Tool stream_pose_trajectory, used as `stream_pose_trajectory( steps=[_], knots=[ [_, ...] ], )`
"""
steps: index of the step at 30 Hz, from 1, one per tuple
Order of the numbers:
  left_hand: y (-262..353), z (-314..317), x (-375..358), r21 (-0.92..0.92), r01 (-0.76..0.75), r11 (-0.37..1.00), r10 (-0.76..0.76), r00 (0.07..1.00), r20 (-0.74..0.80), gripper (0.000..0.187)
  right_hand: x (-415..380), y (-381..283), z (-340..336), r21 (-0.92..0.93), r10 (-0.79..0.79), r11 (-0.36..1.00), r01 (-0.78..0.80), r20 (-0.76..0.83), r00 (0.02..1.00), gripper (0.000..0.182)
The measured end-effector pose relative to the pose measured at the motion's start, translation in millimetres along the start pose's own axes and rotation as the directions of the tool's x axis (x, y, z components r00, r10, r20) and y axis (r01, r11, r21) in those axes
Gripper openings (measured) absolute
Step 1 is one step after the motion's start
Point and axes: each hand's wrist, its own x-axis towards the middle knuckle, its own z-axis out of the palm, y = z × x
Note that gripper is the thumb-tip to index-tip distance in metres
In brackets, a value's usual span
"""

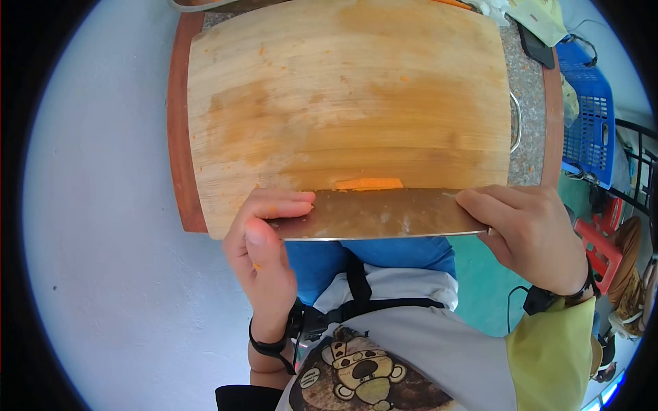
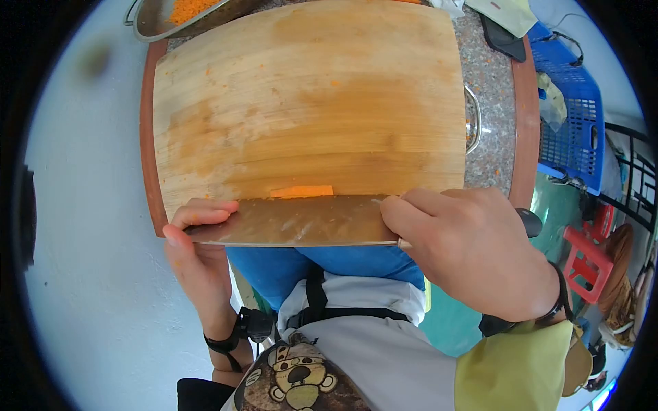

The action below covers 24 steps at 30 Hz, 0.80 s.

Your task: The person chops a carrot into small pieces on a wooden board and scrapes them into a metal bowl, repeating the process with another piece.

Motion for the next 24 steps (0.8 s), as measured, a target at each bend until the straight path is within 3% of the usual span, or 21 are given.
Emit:
stream_pose_trajectory(
  steps=[3,6,18,20,24],
  knots=[
    [0,-1,-1,0.062,0.005,0.998,-0.008,0.999,0.049,0.059,0,0,-1,0.011,0.003,1.0,-0.003,0.006,1.0,0.02],
    [-2,2,1,-0.003,-0.008,1.0,0.008,1.0,0.0,0.054,0,1,-1,0.023,0.006,1.0,-0.007,0.015,1.0,0.019],
    [0,2,3,0.058,0.029,0.998,-0.029,1.0,-0.003,0.055,5,2,0,-0.001,0.007,1.0,-0.007,0.02,1.0,0.015],
    [-1,0,7,0.065,0.051,0.997,-0.051,0.999,0.003,0.055,8,3,-7,0.03,0.052,0.998,-0.058,0.167,0.985,0.034],
    [-13,0,8,0.046,0.06,0.997,-0.059,0.998,-0.024,0.054,14,4,1,-0.024,0.048,0.999,-0.045,0.166,0.985,0.033]
  ],
)
